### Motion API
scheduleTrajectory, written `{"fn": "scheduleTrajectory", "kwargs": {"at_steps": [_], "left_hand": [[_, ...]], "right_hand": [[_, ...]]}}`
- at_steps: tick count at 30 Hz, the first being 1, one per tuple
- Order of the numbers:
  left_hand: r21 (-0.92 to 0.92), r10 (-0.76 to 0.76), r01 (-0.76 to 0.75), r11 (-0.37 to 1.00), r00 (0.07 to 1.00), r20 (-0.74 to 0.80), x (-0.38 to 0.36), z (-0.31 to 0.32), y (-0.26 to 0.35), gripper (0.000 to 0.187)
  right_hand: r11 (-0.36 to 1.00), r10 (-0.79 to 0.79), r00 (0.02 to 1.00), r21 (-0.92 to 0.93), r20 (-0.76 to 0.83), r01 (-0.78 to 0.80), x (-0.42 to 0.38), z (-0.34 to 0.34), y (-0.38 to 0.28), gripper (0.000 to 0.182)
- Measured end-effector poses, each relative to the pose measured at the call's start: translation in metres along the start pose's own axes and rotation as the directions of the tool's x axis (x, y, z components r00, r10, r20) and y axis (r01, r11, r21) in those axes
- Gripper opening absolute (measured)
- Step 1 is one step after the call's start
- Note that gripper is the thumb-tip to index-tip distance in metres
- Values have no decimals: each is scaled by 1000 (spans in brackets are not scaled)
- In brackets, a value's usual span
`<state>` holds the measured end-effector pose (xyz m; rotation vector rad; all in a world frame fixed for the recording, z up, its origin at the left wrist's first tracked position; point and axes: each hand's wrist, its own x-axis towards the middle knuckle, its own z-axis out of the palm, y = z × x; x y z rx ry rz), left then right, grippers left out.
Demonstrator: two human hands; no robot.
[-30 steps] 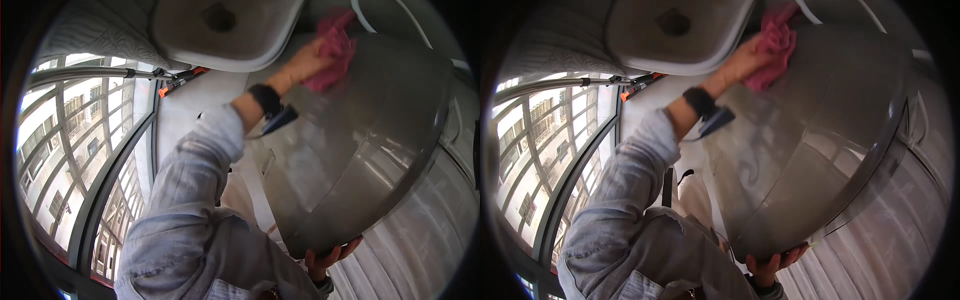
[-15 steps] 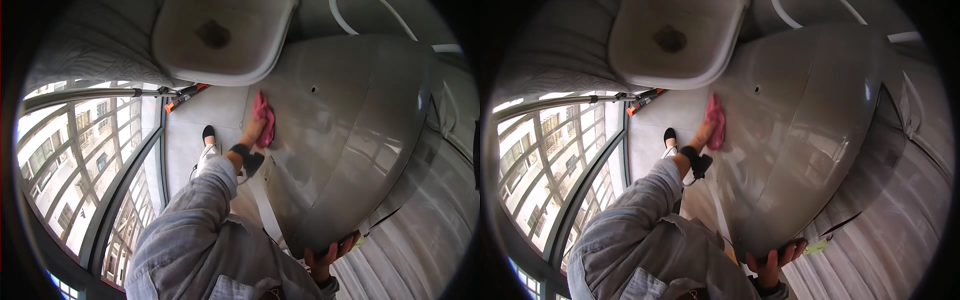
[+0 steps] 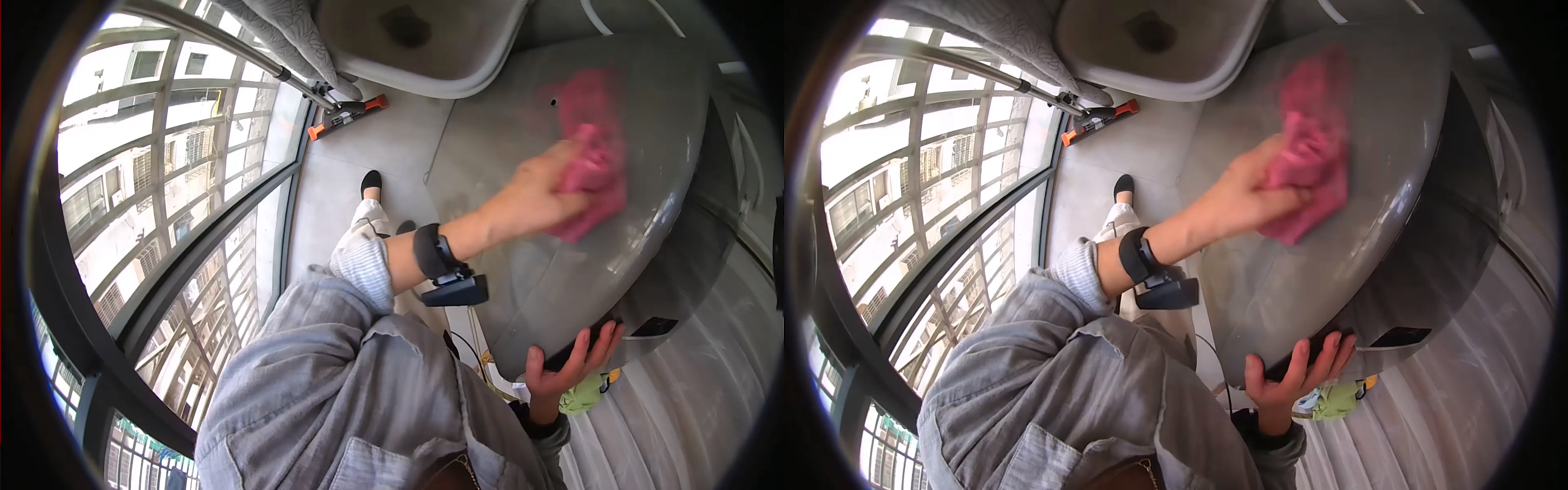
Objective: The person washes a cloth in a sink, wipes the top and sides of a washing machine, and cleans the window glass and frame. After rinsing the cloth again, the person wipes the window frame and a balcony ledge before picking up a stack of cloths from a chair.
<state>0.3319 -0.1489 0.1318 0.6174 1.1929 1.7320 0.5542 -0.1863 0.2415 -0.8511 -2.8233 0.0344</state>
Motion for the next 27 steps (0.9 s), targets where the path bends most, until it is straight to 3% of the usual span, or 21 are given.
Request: {"fn": "scheduleTrajectory", "kwargs": {"at_steps": [1,4,5,6,7,8,10,13,17,20,23,26,27], "left_hand": [[166,321,-321,932,947,27,-2,10,11,53],[261,458,-472,842,881,118,-23,16,7,57],[224,327,-328,918,944,39,-40,14,-6,53],[75,113,-110,991,993,-40,-58,10,-39,51],[-87,-114,106,990,990,-81,-76,3,-77,49],[-49,-402,399,916,911,-95,-95,-9,-101,46],[-113,-450,437,893,877,-169,-141,-21,-179,44],[94,-499,539,837,823,-272,-197,-7,-173,44],[80,-358,389,918,897,-260,-217,24,-102,47],[150,30,3,989,977,-211,-215,47,-29,49],[404,357,-360,841,930,88,-189,41,-5,49],[286,236,-228,931,972,6,-160,24,-29,47],[291,129,-103,951,989,-73,-146,17,-66,46]], "right_hand": [[1000,-7,1000,-1,5,7,0,-2,1,62],[1000,-28,1000,8,-12,28,1,-2,1,61],[1000,-29,999,9,-16,29,0,-2,1,61],[1000,-29,999,8,-26,30,-1,-3,0,61],[1000,-21,999,7,-35,21,-1,-3,0,61],[1000,-23,999,5,-43,24,-1,-3,-1,61],[999,-33,998,7,-49,33,0,-3,-3,61],[1000,-25,996,7,-85,26,-2,-2,-5,62],[999,-38,990,18,-133,40,-5,0,-5,62],[996,-43,984,65,-171,55,-14,-4,-9,53],[986,-29,966,150,-258,70,-42,-6,-16,41],[981,-58,957,161,-285,108,-90,9,-21,38],[985,-56,965,143,-256,96,-97,17,-25,40]]}}
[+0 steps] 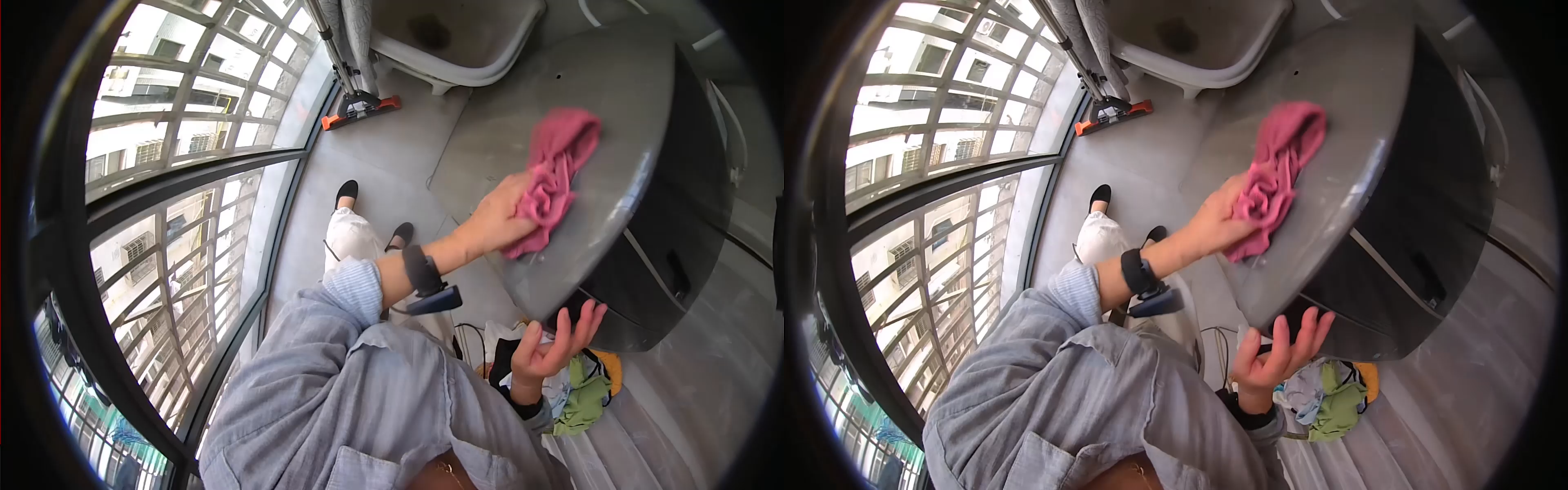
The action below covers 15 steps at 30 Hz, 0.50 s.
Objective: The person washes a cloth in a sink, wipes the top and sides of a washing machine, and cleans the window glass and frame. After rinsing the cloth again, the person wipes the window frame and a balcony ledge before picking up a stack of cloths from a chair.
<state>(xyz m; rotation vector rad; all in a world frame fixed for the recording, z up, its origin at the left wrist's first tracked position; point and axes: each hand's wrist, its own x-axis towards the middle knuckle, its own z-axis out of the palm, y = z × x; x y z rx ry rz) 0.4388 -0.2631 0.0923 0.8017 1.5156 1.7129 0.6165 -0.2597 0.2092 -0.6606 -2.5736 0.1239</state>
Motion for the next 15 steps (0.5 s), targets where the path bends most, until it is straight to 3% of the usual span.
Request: {"fn": "scheduleTrajectory", "kwargs": {"at_steps": [3,6,11,12,14,15], "left_hand": [[-293,-346,356,887,934,87,28,-16,-55,51],[-343,-546,545,765,831,102,29,-20,-138,53],[-261,-583,609,749,793,176,39,-37,-185,51],[-240,-599,629,740,778,190,46,-39,-193,49],[-263,-473,506,822,862,181,74,-38,-225,54],[-275,-409,443,853,896,176,86,-37,-242,57]], "right_hand": [[997,14,1000,-78,4,-14,-12,12,-3,44],[977,137,989,-159,-61,-145,-8,22,-17,50],[812,468,851,-266,-237,-520,-28,42,-32,71],[836,418,856,-239,-305,-494,-31,50,-33,69],[890,301,847,-190,-439,-415,-37,70,-19,64],[838,276,811,-284,-516,-466,-42,74,-15,79]]}}
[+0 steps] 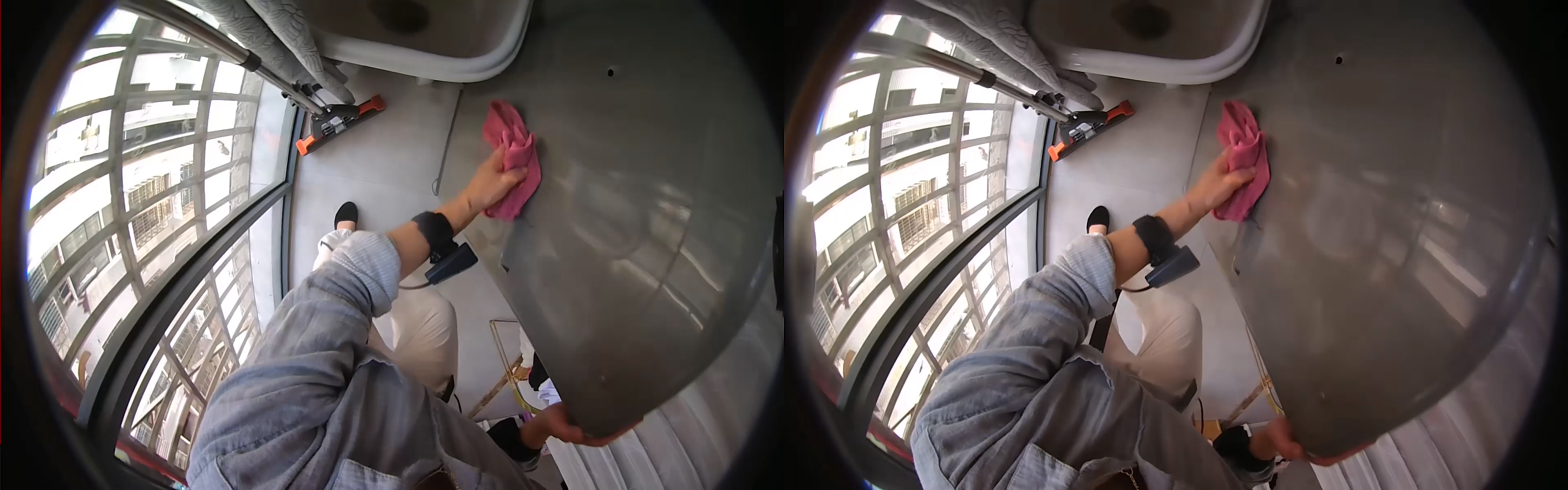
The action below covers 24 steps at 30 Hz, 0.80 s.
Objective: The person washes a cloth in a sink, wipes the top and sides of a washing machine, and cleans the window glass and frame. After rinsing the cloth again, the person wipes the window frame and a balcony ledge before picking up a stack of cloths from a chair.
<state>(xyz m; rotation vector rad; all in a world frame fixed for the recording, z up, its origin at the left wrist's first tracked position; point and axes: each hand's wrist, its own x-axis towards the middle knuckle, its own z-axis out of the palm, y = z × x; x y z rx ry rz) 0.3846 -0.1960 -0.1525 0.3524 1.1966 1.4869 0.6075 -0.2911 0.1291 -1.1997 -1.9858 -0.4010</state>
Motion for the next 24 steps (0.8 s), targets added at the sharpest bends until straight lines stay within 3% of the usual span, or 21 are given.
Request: {"fn": "scheduleTrajectory", "kwargs": {"at_steps": [1,4,7,10,11,12,14,15,16,17,21,23,24], "left_hand": [[-78,44,-43,996,999,9,16,-4,5,51],[21,225,-226,974,974,8,79,-23,3,46],[-61,225,-223,973,974,29,162,-47,-27,42],[30,176,-183,983,972,158,240,-75,-48,42],[204,427,-452,868,891,157,271,-87,-61,43],[358,648,-669,651,736,198,305,-101,-76,44],[419,720,-703,574,677,149,324,-116,-90,45],[377,648,-633,676,754,103,341,-125,-109,45],[259,449,-438,861,893,20,372,-134,-142,44],[220,358,-347,912,934,-11,394,-145,-175,44],[276,328,-302,912,943,-52,341,-190,-311,44],[-6,14,-15,1000,996,-92,317,-206,-366,47],[-150,-143,126,981,984,-108,304,-214,-391,49]], "right_hand": [[999,-2,998,-46,-59,0,-5,6,3,79],[994,-61,985,-96,-164,46,-14,21,4,78],[988,-108,970,-129,-220,81,-32,42,8,77],[983,-149,945,-150,-292,109,-46,55,15,75],[980,-163,937,-159,-310,118,-50,58,17,75],[979,-173,927,-165,-332,123,-57,63,19,75],[975,-193,907,-175,-374,136,-67,67,23,74],[975,-198,896,-176,-396,138,-74,69,25,74],[974,-205,887,-180,-414,141,-79,70,27,73],[973,-212,876,-180,-434,147,-83,71,28,73],[972,-216,859,-184,-465,145,-94,67,30,72],[973,-213,857,-184,-468,142,-92,63,30,71],[973,-211,863,-185,-459,140,-88,62,31,71]]}}
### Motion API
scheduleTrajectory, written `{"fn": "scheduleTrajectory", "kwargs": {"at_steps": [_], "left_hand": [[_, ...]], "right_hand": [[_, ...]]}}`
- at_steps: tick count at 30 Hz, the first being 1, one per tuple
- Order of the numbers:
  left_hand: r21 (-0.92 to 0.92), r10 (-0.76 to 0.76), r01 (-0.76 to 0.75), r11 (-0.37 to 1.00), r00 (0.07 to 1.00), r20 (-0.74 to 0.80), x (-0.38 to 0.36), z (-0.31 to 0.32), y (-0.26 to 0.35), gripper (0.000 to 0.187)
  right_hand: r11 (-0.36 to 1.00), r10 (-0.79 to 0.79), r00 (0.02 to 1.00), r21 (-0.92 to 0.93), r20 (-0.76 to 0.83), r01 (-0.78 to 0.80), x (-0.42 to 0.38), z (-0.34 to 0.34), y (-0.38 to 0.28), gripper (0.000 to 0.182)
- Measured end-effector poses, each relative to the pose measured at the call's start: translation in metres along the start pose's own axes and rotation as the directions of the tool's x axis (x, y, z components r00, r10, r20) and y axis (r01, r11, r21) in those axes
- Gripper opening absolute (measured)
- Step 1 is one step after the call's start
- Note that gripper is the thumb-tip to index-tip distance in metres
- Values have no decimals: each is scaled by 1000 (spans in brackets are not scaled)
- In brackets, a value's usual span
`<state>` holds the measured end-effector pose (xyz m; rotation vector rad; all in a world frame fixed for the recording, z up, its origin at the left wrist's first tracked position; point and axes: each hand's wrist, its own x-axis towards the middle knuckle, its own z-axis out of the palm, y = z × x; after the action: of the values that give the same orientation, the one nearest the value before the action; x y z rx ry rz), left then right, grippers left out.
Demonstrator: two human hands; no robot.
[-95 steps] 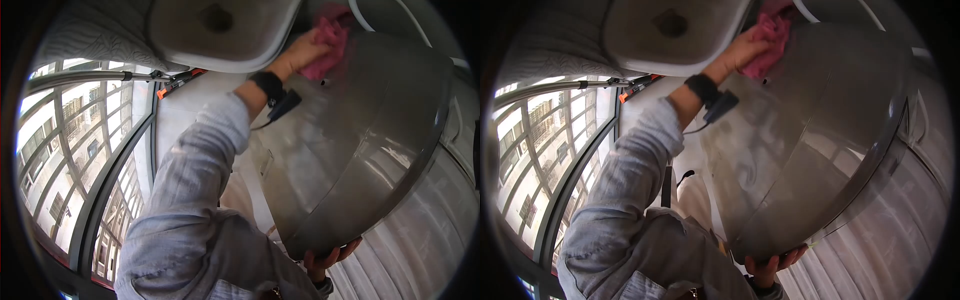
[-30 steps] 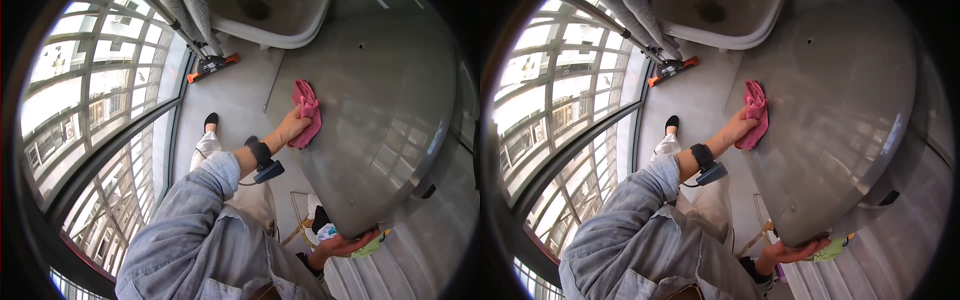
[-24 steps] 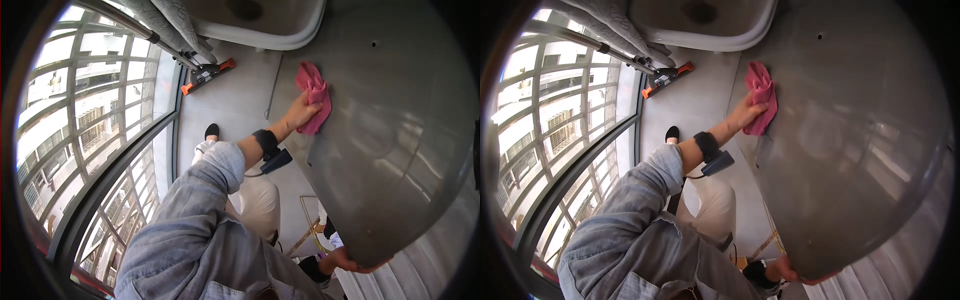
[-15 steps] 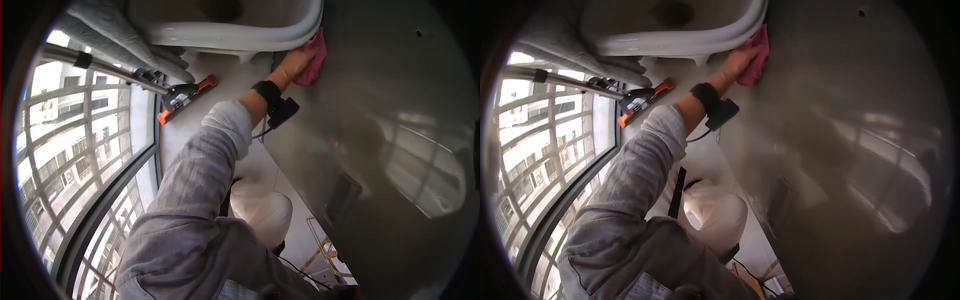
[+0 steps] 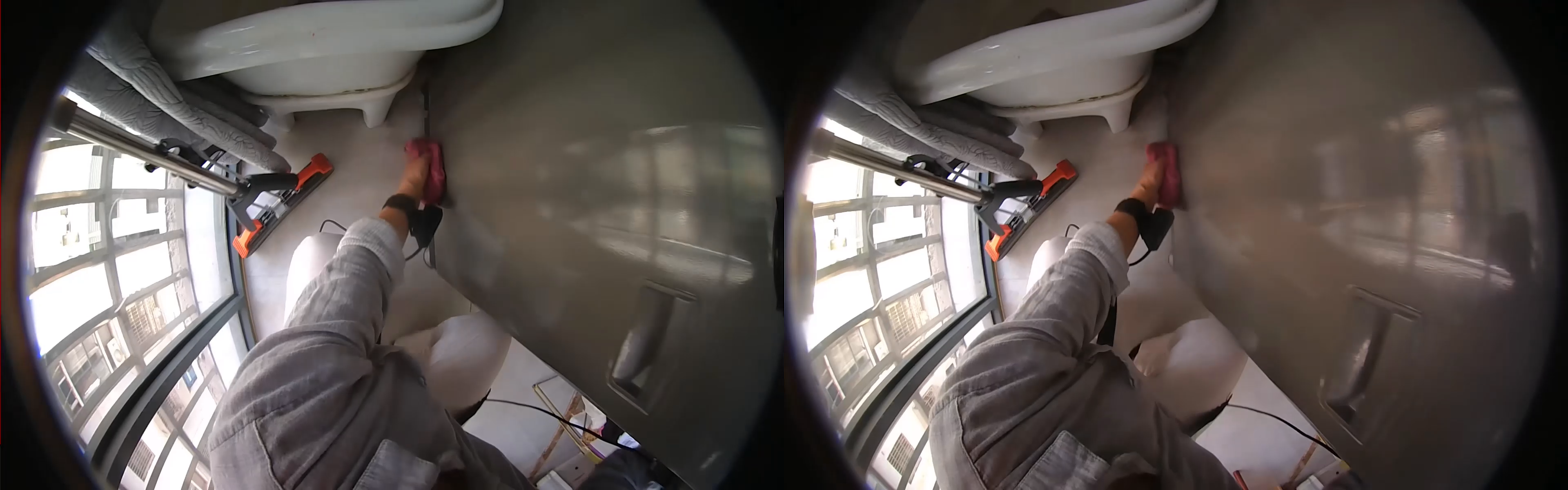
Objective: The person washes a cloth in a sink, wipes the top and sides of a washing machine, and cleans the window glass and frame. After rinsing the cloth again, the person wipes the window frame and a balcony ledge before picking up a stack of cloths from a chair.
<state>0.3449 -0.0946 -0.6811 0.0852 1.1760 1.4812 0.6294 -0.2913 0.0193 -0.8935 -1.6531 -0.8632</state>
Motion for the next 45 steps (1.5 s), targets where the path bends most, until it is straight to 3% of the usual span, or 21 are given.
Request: {"fn": "scheduleTrajectory", "kwargs": {"at_steps": [3,6,9,15,18,20,22,24,25,28,29,32,33,34,36,38,39,40,42,43,45], "left_hand": [[248,64,-8,969,974,-216,-136,63,90,37],[49,-55,61,997,993,-106,-156,104,170,32],[-29,112,-111,993,993,43,-196,157,269,25],[-82,227,-218,973,964,135,-344,208,294,48],[-134,262,-238,962,945,199,-433,241,313,55],[30,425,-440,897,882,204,-484,266,345,54],[123,515,-561,819,812,277,-530,292,385,55],[134,540,-627,767,745,393,-572,316,430,55],[167,589,-725,668,652,477,-589,323,452,53],[-17,625,-760,650,522,580,-629,357,501,51],[-15,671,-806,592,482,564,-649,371,522,53],[43,616,-833,551,441,653,-659,421,547,58],[208,510,-878,431,427,747,-652,435,544,62],[246,468,-900,361,403,786,-658,442,548,67],[295,382,-932,212,357,853,-666,447,559,76],[315,485,-939,140,342,805,-662,442,565,68],[424,503,-905,29,380,776,-656,442,560,61],[524,530,-848,-82,408,743,-649,443,553,54],[567,486,-760,-317,384,786,-623,444,530,47],[578,508,-735,-354,368,779,-622,447,525,48],[591,552,-751,-295,371,747,-622,450,522,47]], "right_hand": [[1000,18,999,-21,40,-18,14,1,7,70],[999,35,997,-25,63,-33,34,0,13,69],[998,63,995,-29,72,-61,53,-4,17,68],[995,100,986,4,133,-102,90,-10,12,66],[989,-67,924,148,377,11,113,-10,4,65],[984,-56,893,177,447,-27,117,-14,13,83],[984,-82,862,180,501,-11,123,-16,17,82],[954,-133,870,300,476,-18,128,-13,16,74],[940,-145,857,340,494,-37,133,-13,17,72],[937,-138,826,343,546,-70,149,-17,16,67],[933,-137,812,349,568,-86,157,-20,17,53],[794,-23,711,445,702,-414,172,-31,38,43],[515,246,631,452,735,-728,179,-35,33,42],[248,439,552,495,709,-833,189,-35,34,48],[506,519,664,433,538,-746,229,-28,37,54],[819,278,739,250,614,-516,254,-16,45,64],[882,197,705,190,682,-431,245,1,44,65],[932,121,650,139,750,-334,235,18,42,67],[964,145,621,32,770,-265,237,34,48,62],[954,156,631,49,760,-295,236,46,66,56],[906,359,591,-117,722,-408,230,75,123,50]]}}
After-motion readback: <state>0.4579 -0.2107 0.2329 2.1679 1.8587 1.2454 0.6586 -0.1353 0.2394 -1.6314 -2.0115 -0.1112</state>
